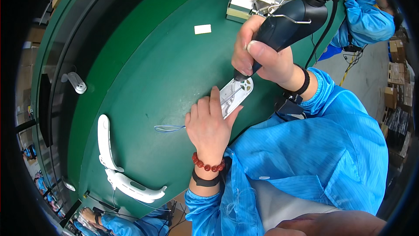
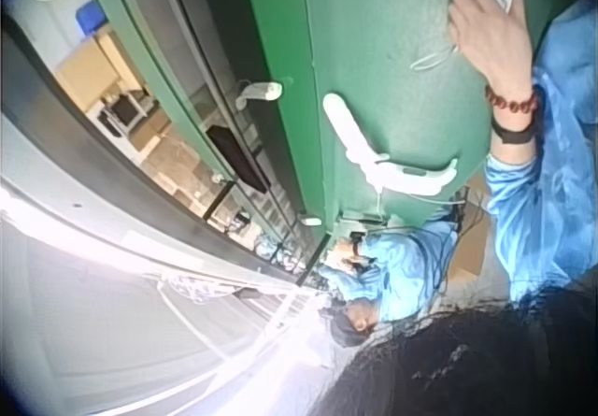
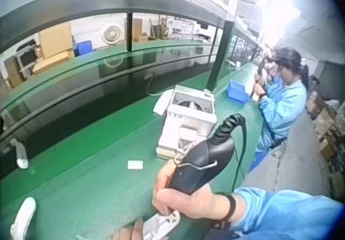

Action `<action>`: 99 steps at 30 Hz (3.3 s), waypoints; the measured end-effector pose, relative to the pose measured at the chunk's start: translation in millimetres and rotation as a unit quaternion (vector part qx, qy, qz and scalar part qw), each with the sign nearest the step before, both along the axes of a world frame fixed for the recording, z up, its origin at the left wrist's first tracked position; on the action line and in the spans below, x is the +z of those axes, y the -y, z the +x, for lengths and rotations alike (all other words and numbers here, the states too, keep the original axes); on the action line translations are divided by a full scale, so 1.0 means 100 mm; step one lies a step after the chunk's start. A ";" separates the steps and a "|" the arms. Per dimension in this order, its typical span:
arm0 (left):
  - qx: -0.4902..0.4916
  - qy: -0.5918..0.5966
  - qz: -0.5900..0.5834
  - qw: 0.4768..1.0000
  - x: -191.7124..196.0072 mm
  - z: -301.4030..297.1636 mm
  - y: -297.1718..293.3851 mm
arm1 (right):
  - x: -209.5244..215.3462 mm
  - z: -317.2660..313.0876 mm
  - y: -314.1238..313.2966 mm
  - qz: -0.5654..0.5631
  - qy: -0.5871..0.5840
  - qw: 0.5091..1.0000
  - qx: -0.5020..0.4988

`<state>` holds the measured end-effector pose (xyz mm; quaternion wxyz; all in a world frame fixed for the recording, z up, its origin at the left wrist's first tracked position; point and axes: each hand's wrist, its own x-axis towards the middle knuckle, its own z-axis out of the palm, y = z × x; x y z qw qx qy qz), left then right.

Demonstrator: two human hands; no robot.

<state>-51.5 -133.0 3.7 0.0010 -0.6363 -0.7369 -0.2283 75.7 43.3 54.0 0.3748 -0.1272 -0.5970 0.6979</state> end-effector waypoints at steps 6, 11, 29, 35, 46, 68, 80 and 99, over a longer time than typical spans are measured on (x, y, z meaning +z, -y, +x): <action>0.002 0.007 -0.004 1.000 -0.01 -0.01 0.02 | -0.05 0.01 0.03 0.039 -0.006 0.999 0.027; 0.011 0.013 -0.001 1.000 -0.01 -0.01 -0.01 | -0.08 0.02 0.05 0.084 0.009 0.996 0.007; 0.017 0.018 -0.008 1.000 0.01 0.01 -0.04 | -0.15 -0.06 0.04 0.048 0.001 0.998 -0.027; 0.018 0.012 0.002 1.000 0.02 0.01 -0.05 | -0.17 -0.04 0.02 0.006 -0.012 1.000 -0.004; 0.020 0.009 -0.001 1.000 0.01 0.02 -0.08 | -0.20 -0.03 -0.02 0.011 -0.021 1.000 -0.003; 0.024 0.016 -0.033 0.999 0.01 0.03 -0.16 | -0.21 -0.07 -0.13 -0.023 0.007 1.000 0.004; 0.019 0.019 -0.023 0.999 0.01 0.03 -0.14 | 0.40 0.34 -1.24 0.121 -0.114 0.968 -0.187; 0.017 0.014 -0.021 1.000 -0.03 0.03 -0.14 | 0.19 0.22 -1.38 0.143 -0.051 0.970 -0.192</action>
